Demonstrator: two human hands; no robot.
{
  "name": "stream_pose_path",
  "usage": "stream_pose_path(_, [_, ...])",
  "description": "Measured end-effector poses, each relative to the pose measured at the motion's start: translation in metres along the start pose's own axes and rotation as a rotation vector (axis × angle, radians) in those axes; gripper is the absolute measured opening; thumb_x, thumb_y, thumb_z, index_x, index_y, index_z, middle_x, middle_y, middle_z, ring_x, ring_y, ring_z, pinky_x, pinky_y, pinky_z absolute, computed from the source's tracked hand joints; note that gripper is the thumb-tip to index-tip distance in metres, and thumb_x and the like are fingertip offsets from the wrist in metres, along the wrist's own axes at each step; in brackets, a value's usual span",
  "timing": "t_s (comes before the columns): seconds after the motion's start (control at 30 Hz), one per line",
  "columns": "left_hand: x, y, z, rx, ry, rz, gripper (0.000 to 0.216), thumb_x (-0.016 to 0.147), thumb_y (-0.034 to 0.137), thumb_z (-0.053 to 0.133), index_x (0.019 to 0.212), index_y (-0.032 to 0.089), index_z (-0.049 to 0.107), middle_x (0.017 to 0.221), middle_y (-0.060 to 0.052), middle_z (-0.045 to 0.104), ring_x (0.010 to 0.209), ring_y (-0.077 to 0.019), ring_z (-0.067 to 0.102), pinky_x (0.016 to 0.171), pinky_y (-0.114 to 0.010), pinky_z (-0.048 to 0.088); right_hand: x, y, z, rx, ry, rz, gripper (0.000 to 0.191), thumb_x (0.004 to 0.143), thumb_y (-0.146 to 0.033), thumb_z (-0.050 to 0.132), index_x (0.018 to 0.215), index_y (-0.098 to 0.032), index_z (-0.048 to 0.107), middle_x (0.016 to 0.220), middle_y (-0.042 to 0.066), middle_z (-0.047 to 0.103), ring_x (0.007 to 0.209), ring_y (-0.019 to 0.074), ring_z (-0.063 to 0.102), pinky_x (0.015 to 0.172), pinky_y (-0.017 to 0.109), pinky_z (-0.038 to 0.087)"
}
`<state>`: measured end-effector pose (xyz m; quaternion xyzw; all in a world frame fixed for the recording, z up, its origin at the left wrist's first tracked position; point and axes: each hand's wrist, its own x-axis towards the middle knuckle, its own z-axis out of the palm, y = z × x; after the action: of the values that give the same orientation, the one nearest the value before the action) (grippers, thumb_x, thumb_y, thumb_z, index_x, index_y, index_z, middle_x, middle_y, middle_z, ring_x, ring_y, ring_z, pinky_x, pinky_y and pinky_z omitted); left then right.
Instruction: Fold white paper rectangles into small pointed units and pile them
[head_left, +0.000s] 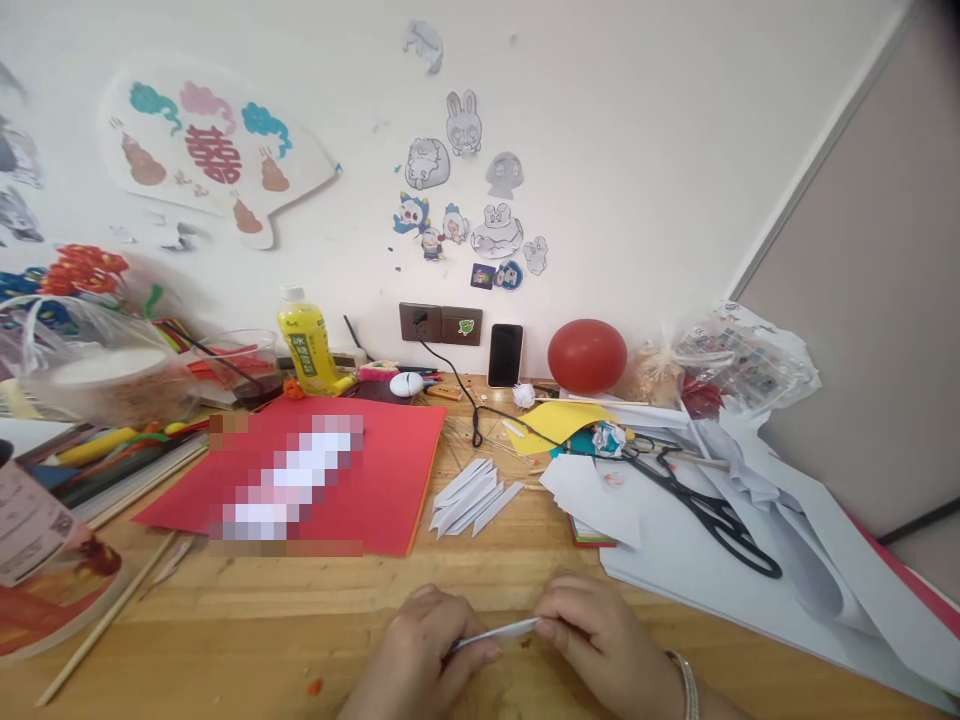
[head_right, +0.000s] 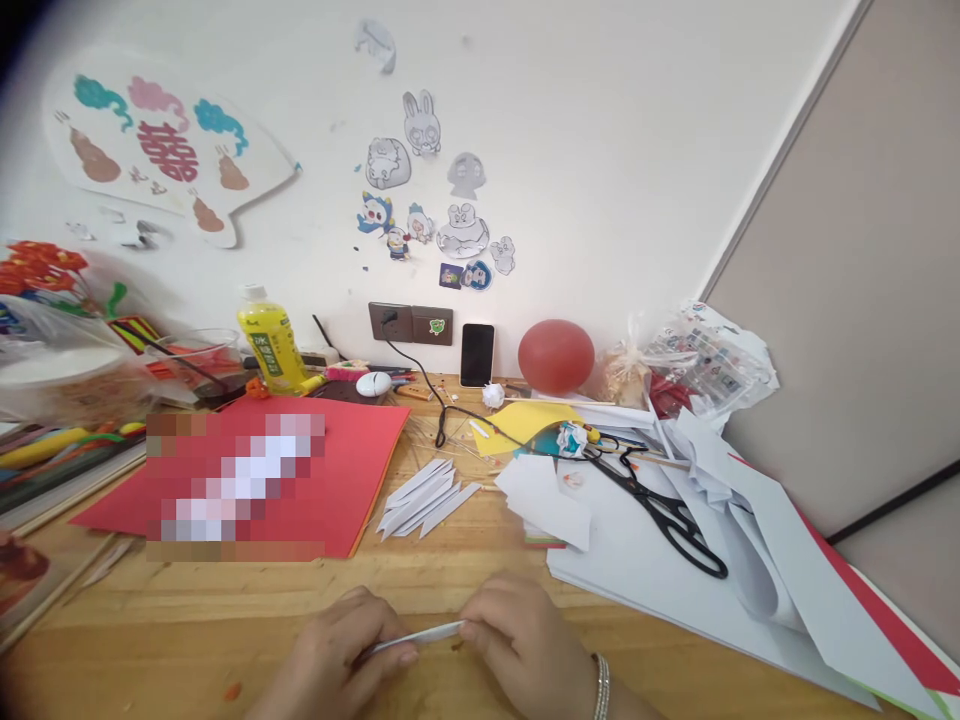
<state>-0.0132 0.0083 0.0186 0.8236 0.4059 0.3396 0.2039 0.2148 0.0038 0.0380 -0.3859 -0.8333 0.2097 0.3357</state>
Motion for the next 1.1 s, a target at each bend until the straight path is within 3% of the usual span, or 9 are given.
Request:
stream_pose_path(0.2, [0.005,0.01,-0.007,-0.191,-0.082,-0.178,0.019,0.088,0.021,0.054,0.07,0.021,0.062,0.066,0.004,0.064,0.061,-0.0136,0.06,0.058,-0.02,0.044,-0.001,0.002,-0.002,-0.052,0.054,0.012,0.055,0.102,-0.052,0.029,0.075,-0.02,0.065,0.063,0.002,0.064,0.058,0.0144,0.057,0.055,0.024,0.042])
stream_pose_path(0.43, [0.01,0.014,-0.011,-0.306,-0.103,-0.228,0.024,0.09,0.029,0.049,0.073,0.021,0.065,0.061,0.004,0.062,0.055,-0.0132,0.057,0.053,-0.019,0.042,0.0,0.004,-0.007,-0.079,0.09,-0.017,0.052,0.102,-0.048,0.034,0.078,-0.02,0.07,0.06,0.002,0.065,0.055,0.0142,0.058,0.053,0.024,0.043])
stream_pose_path(0.6, [0.012,0.013,-0.012,-0.256,-0.09,-0.218,0.025,0.088,0.026,0.05,0.068,0.021,0.063,0.058,0.004,0.062,0.053,-0.0129,0.056,0.053,-0.019,0.043,-0.002,0.003,-0.008,-0.12,0.125,-0.074,0.048,0.103,-0.044,0.035,0.084,-0.019,0.072,0.064,0.004,0.068,0.058,0.0151,0.06,0.054,0.024,0.045])
stream_pose_path(0.73, [0.011,0.009,-0.012,-0.182,-0.087,-0.185,0.025,0.087,0.022,0.048,0.067,0.022,0.062,0.055,0.005,0.059,0.049,-0.0126,0.055,0.05,-0.018,0.042,-0.002,0.004,-0.007,-0.123,0.107,-0.078,0.049,0.103,-0.045,0.033,0.085,-0.02,0.072,0.063,0.004,0.068,0.057,0.0152,0.06,0.055,0.024,0.045])
stream_pose_path(0.87, [0.005,0.006,-0.011,-0.066,-0.048,-0.082,0.027,0.092,0.021,0.045,0.069,0.023,0.059,0.063,0.003,0.062,0.055,-0.0131,0.059,0.057,-0.019,0.046,-0.001,0.002,-0.007,-0.114,0.101,-0.075,0.052,0.103,-0.046,0.031,0.083,-0.019,0.071,0.062,0.004,0.067,0.056,0.0146,0.06,0.053,0.023,0.044])
stream_pose_path(1.1, [0.004,0.004,-0.012,0.088,-0.053,0.124,0.021,0.096,0.019,0.043,0.09,0.024,0.062,0.077,0.0,0.067,0.071,-0.016,0.064,0.064,-0.02,0.05,-0.002,-0.001,-0.004,-0.082,0.103,-0.011,0.057,0.103,-0.048,0.031,0.07,-0.018,0.067,0.057,0.003,0.064,0.054,0.013,0.058,0.052,0.021,0.041])
